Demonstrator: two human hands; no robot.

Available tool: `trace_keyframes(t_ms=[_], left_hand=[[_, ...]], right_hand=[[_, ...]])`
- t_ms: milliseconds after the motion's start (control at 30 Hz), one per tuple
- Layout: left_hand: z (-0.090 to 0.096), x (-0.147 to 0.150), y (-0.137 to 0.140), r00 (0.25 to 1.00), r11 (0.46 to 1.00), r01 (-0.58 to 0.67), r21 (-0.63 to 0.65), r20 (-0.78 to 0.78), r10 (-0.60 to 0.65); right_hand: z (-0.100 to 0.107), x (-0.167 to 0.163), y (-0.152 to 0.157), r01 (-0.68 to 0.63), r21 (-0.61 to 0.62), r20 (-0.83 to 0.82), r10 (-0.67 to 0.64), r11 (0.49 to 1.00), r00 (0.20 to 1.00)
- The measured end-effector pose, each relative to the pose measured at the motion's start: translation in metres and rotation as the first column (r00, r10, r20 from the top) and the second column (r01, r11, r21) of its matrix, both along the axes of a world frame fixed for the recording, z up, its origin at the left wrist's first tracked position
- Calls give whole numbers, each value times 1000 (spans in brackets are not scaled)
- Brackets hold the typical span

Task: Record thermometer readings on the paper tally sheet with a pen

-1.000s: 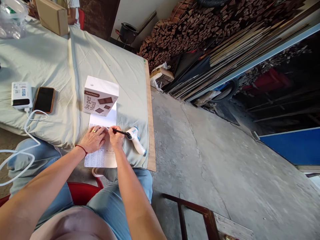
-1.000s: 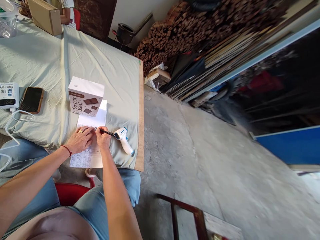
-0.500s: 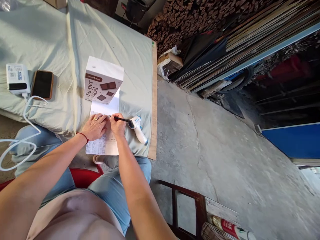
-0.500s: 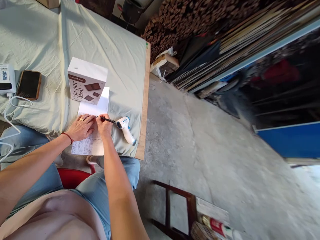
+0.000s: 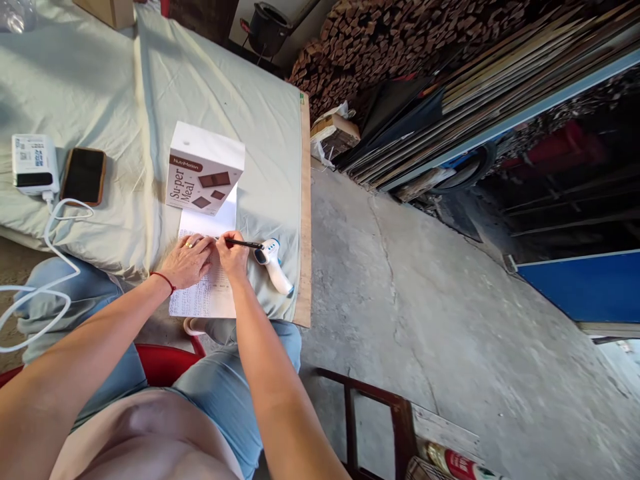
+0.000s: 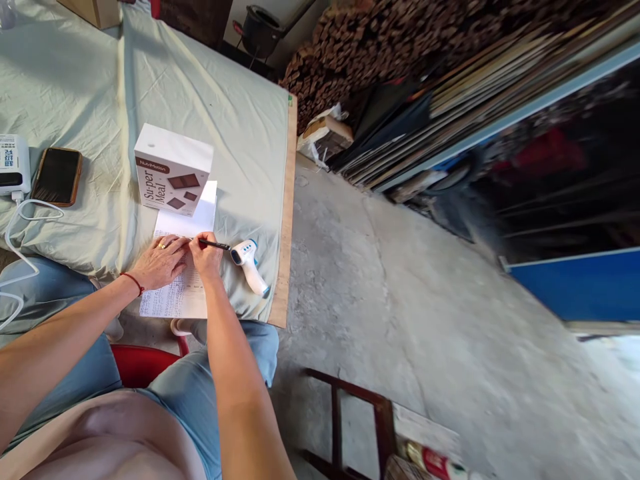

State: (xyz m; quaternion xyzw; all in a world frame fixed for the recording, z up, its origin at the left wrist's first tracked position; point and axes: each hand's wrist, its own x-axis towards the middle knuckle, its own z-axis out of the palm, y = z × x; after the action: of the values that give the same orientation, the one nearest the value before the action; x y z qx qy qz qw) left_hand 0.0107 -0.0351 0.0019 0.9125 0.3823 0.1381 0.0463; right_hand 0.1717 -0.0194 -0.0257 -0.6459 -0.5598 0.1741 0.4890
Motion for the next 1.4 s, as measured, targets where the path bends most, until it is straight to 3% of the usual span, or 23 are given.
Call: trace_keyframes(t_ms=[667, 1400], left_hand=[[-7, -3, -1, 1000, 1000, -11, 25, 16, 11], [-5, -3, -2, 1000, 999, -12, 44, 20, 11]], right_hand=[[-4, -4, -5, 37, 63, -101, -30, 997, 994], [-12, -2, -3, 47, 66, -51, -44, 997, 998]])
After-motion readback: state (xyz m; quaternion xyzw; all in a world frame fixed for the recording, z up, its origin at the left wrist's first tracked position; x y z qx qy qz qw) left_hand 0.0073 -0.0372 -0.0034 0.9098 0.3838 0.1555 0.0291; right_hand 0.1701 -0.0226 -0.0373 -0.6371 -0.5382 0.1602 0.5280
